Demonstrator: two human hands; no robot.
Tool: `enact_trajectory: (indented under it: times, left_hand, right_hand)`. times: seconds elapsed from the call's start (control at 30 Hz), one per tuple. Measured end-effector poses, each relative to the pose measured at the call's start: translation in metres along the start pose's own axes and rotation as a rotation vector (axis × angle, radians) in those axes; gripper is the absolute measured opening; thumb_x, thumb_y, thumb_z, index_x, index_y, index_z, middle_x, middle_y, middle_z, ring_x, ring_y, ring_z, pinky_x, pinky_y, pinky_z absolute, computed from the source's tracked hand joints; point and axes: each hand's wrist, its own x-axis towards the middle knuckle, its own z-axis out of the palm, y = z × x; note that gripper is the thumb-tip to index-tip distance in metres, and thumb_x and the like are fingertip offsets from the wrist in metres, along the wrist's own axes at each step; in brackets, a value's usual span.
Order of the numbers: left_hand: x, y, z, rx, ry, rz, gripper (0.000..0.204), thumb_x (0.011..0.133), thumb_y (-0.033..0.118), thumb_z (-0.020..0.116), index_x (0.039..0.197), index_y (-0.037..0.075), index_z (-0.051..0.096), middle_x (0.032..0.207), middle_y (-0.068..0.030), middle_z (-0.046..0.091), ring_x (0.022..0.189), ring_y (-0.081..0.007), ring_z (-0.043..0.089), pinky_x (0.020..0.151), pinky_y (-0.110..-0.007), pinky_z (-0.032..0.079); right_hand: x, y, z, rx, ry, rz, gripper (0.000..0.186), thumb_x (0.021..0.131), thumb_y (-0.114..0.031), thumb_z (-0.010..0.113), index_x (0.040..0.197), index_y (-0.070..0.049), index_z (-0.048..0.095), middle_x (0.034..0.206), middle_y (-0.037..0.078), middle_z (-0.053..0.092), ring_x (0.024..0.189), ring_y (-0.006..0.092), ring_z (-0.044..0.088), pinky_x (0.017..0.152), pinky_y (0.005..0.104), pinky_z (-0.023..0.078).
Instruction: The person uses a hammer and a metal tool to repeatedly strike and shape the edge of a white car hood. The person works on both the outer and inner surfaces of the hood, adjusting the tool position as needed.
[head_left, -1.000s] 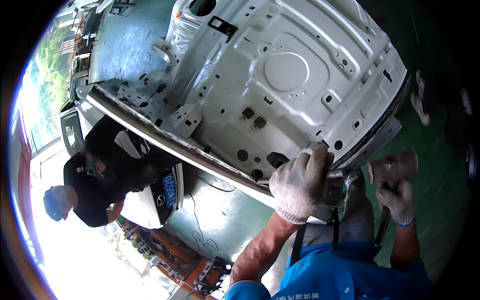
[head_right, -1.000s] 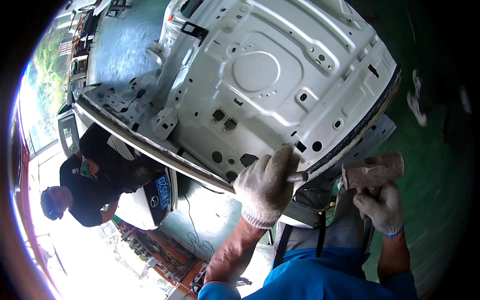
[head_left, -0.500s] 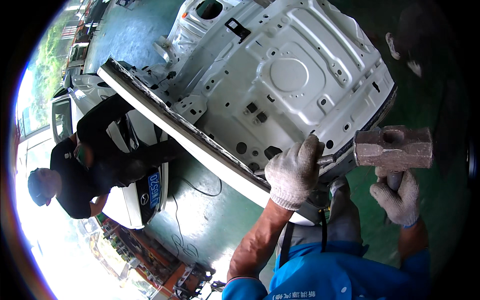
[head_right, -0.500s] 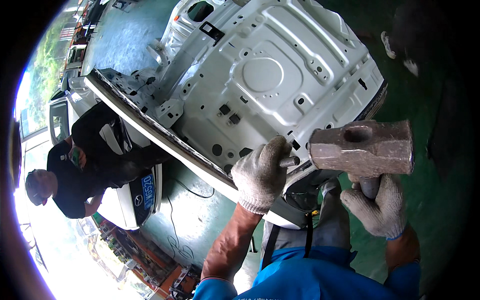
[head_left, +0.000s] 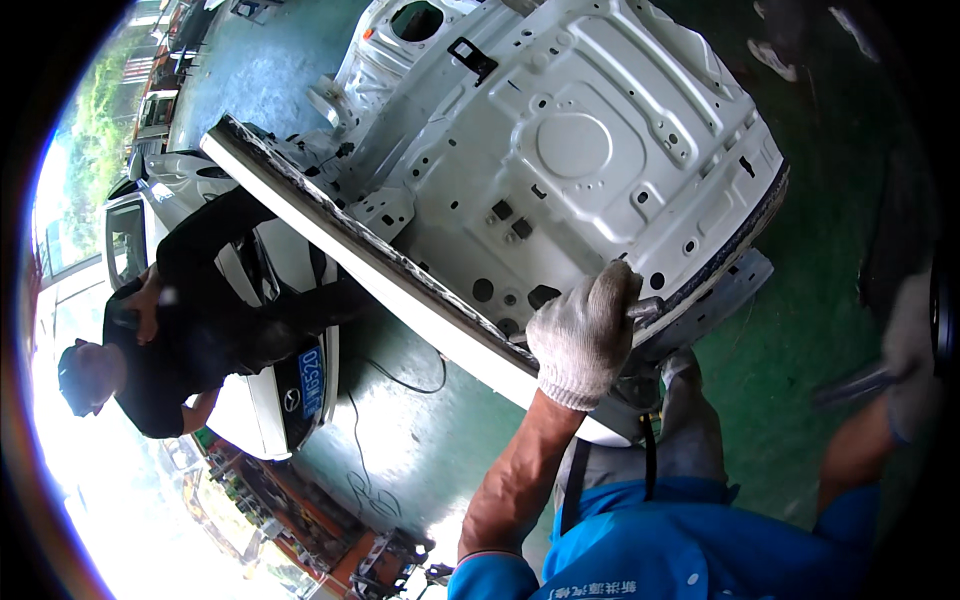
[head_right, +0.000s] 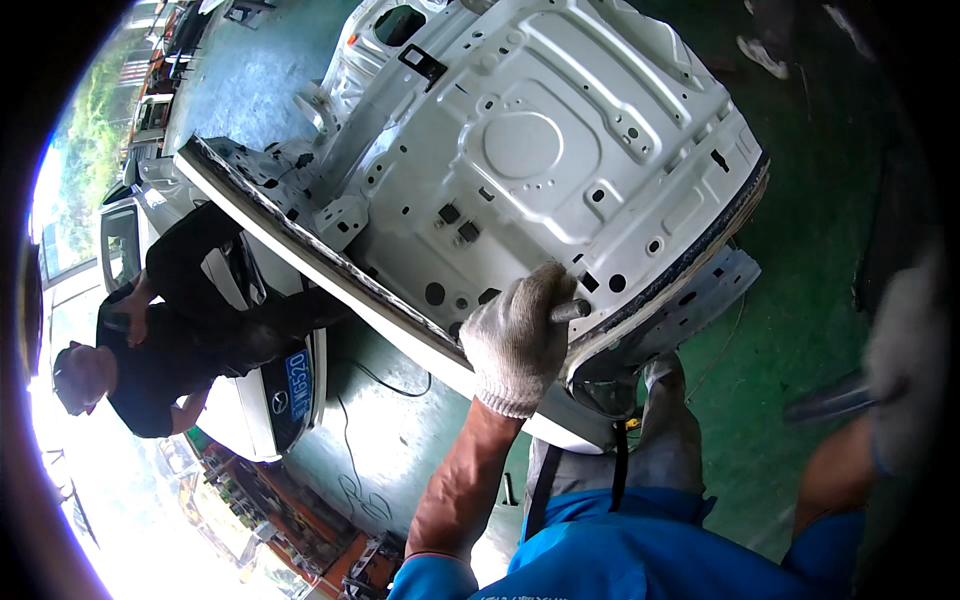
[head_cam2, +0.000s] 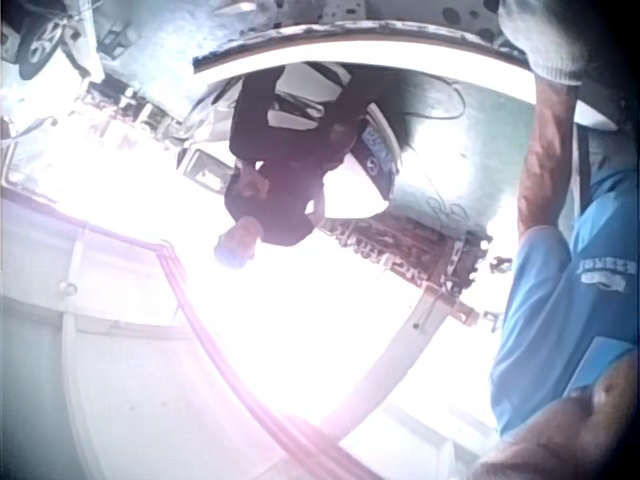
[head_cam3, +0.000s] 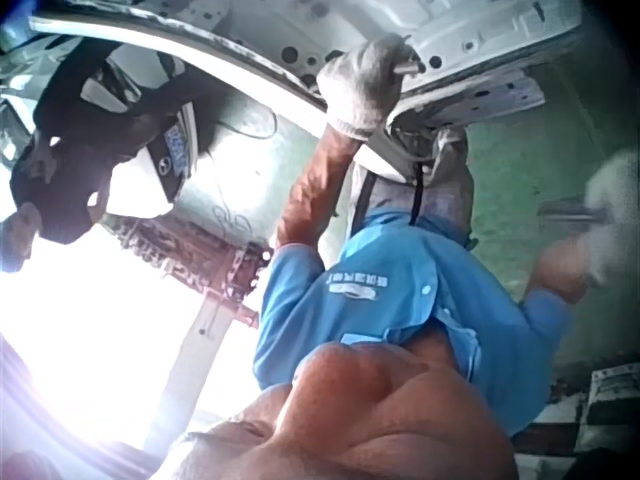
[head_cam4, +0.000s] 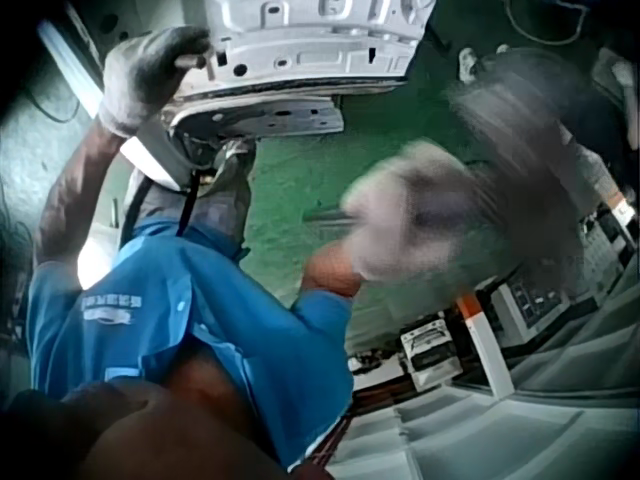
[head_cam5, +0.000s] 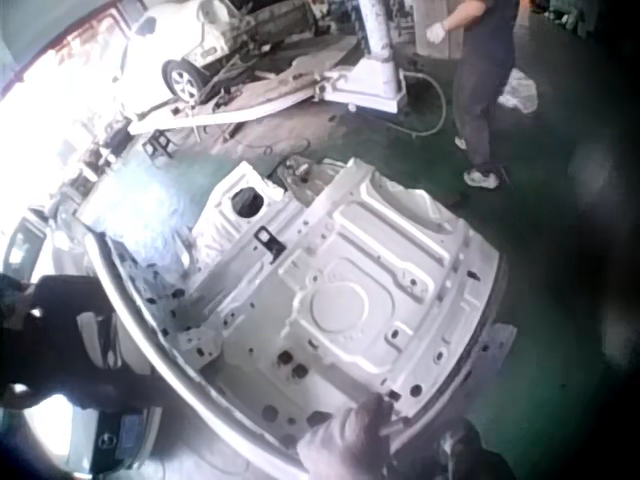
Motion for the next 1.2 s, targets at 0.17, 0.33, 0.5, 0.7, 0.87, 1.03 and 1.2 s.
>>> enact_trajectory:
  times: [0.17, 0.33, 0.5, 0.7, 0.87, 1.03, 1.2]
  left_hand:
    - [-0.005, -0.005, 0.008, -0.036, 0.065, 0.016, 0.016, 0.083, 0.019, 0.073, 0.099, 0.019, 0.068, 0.068, -0.005, 0.063, 0.056, -0.0283, 0.065, 0.049, -0.041, 0.049]
    - [-0.017, 0.002, 0.012, 0.112, -0.057, 0.053, 0.013, 0.088, 0.023, 0.073, 0.098, 0.019, 0.067, 0.066, -0.0047, 0.06, 0.055, -0.0263, 0.064, 0.048, -0.04, 0.047]
    - [-0.024, 0.023, 0.024, 0.059, -0.293, 0.132, 0.018, 0.089, 0.027, 0.075, 0.1, 0.015, 0.067, 0.066, -0.0066, 0.059, 0.055, -0.0279, 0.062, 0.051, -0.04, 0.048]
    - [-0.05, 0.03, 0.046, 0.084, -0.547, 0.328, 0.028, 0.083, 0.024, 0.077, 0.107, 0.012, 0.068, 0.065, -0.0025, 0.055, 0.054, -0.0207, 0.06, 0.047, -0.037, 0.046]
    - [-0.057, 0.014, 0.056, 0.163, -0.752, 0.423, 0.026, 0.085, 0.027, 0.077, 0.104, 0.012, 0.069, 0.062, 0.0023, 0.048, 0.052, -0.0136, 0.056, 0.045, -0.034, 0.041]
    - [-0.052, 0.004, 0.056, 0.249, -0.899, 0.475, 0.021, 0.088, 0.028, 0.076, 0.1, 0.012, 0.071, 0.061, 0.0039, 0.05, 0.05, -0.009, 0.054, 0.042, -0.029, 0.041]
    - [-0.048, -0.001, 0.061, 0.308, -0.906, 0.484, 0.02, 0.091, 0.026, 0.074, 0.099, 0.009, 0.069, 0.059, 0.0021, 0.054, 0.05, -0.0071, 0.055, 0.04, -0.027, 0.039]
  right_hand:
    - [0.012, 0.007, 0.042, -0.44, -0.217, -0.21, 0.037, 0.085, -0.027, 0.08, 0.104, -0.003, 0.06, 0.087, 0.013, 0.066, 0.08, 0.0275, 0.067, 0.072, 0.0384, 0.053]
    - [0.022, 0.044, 0.038, -0.087, -0.319, 0.262, 0.022, 0.085, -0.005, 0.071, 0.101, -0.004, 0.055, 0.079, 0.006, 0.059, 0.053, 0.0134, 0.056, 0.048, 0.0316, 0.047]
    - [-0.025, 0.079, 0.022, 0.308, -0.055, 0.504, 0.022, 0.084, 0.002, 0.068, 0.099, -0.006, 0.055, 0.076, 0.0, 0.054, 0.053, 0.0061, 0.053, 0.046, 0.0229, 0.045]
    - [-0.077, 0.159, 0.037, 0.613, -0.033, 0.73, 0.024, 0.079, 0.006, 0.067, 0.096, -0.005, 0.054, 0.074, 0.002, 0.054, 0.055, 0.0067, 0.056, 0.046, 0.0254, 0.046]
    - [-0.108, 0.206, 0.053, 0.64, -0.032, 0.953, 0.03, 0.073, 0.019, 0.063, 0.088, -0.005, 0.053, 0.073, 0.004, 0.058, 0.057, 0.0076, 0.058, 0.047, 0.0256, 0.046]
    - [-0.144, 0.245, 0.055, 0.818, 0.005, 0.856, 0.033, 0.069, 0.02, 0.063, 0.088, -0.005, 0.054, 0.072, 0.005, 0.061, 0.045, 0.0124, 0.059, 0.038, 0.0281, 0.046]
    - [-0.163, 0.271, 0.062, 0.753, 0.077, 0.887, 0.036, 0.069, 0.019, 0.064, 0.097, -0.003, 0.056, 0.072, 0.003, 0.06, 0.053, 0.0097, 0.06, 0.042, 0.0258, 0.047]
